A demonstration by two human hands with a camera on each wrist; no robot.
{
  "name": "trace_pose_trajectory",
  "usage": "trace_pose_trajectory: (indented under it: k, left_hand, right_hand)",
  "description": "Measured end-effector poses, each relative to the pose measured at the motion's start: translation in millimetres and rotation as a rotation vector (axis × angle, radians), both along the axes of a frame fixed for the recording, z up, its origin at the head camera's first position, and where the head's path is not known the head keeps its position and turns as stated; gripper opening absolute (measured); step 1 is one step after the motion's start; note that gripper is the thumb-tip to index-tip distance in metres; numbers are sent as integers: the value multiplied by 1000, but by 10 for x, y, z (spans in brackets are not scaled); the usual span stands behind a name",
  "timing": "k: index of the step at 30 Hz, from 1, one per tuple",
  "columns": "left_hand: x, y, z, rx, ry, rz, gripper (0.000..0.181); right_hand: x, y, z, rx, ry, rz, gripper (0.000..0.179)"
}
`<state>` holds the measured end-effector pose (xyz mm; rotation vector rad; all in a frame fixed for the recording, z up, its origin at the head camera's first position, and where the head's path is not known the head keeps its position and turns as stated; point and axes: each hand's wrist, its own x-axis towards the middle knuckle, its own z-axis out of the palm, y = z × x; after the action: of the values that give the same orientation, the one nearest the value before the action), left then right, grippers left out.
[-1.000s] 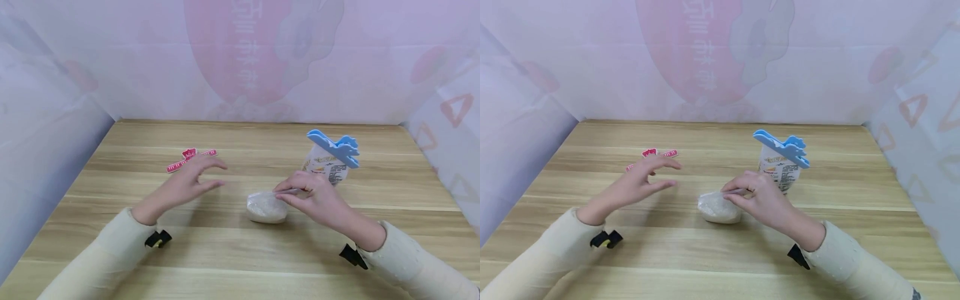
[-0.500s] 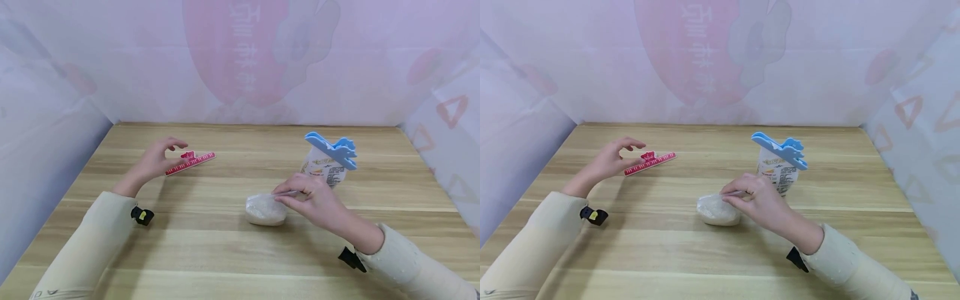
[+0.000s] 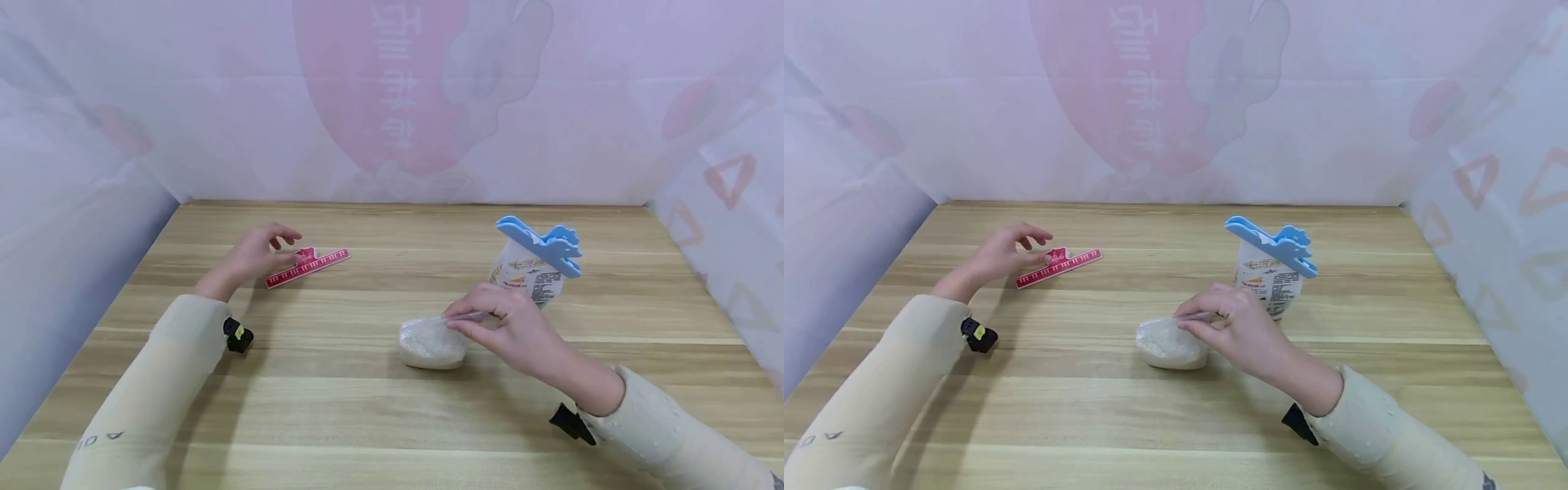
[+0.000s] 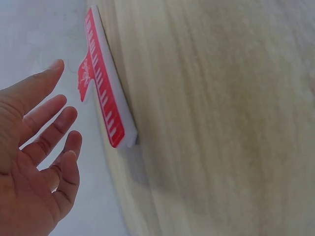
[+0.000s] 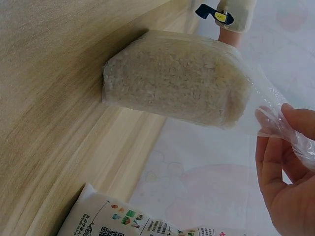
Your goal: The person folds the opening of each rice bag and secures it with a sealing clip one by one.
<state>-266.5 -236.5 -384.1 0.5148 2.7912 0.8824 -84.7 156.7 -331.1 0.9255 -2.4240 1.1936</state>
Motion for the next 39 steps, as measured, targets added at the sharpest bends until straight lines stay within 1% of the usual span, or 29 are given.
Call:
trace_pose_trajectory:
  k: [5,9,13,17,21,24,27,30,31,34,37,39]
  left_hand:
    - [-45,11,-64,-20,-37,-4,41]
    - [-46,31,-70,-34,-53,-6,37]
    - [-36,37,-75,-39,-49,-10,33]
    - [-28,45,-85,-25,-57,-7,31]
    - [-21,63,-66,4,-77,-3,28]
    - [-24,83,-48,17,-83,-15,26]
    - [-33,102,-45,14,-91,-24,36]
    - [-31,130,-48,-11,-81,-36,52]
    - [-30,141,-50,-20,-72,-40,53]
    - [-6,188,-35,-47,-44,-54,44]
    - [23,230,-15,-61,-43,-57,31]
    - [45,248,1,-60,-53,-52,29]
  right_hand:
    - [-2,-8,-3,-4,3,7,20]
    - [-4,-10,-7,-4,4,10,21]
    - [-9,-13,-15,-4,7,11,21]
    - [-12,-15,-17,-1,5,9,21]
    - [-18,-20,-15,5,5,2,21]
    - [-24,-21,-12,7,9,-3,21]
    - [-30,-19,-10,6,16,-6,20]
    - [-36,-16,-8,8,21,-9,20]
    - [-37,-15,-8,8,22,-9,20]
    - [-45,-15,-11,12,25,-10,20]
    - [-55,-14,-18,12,32,-9,20]
    - [-61,-15,-24,12,36,-8,20]
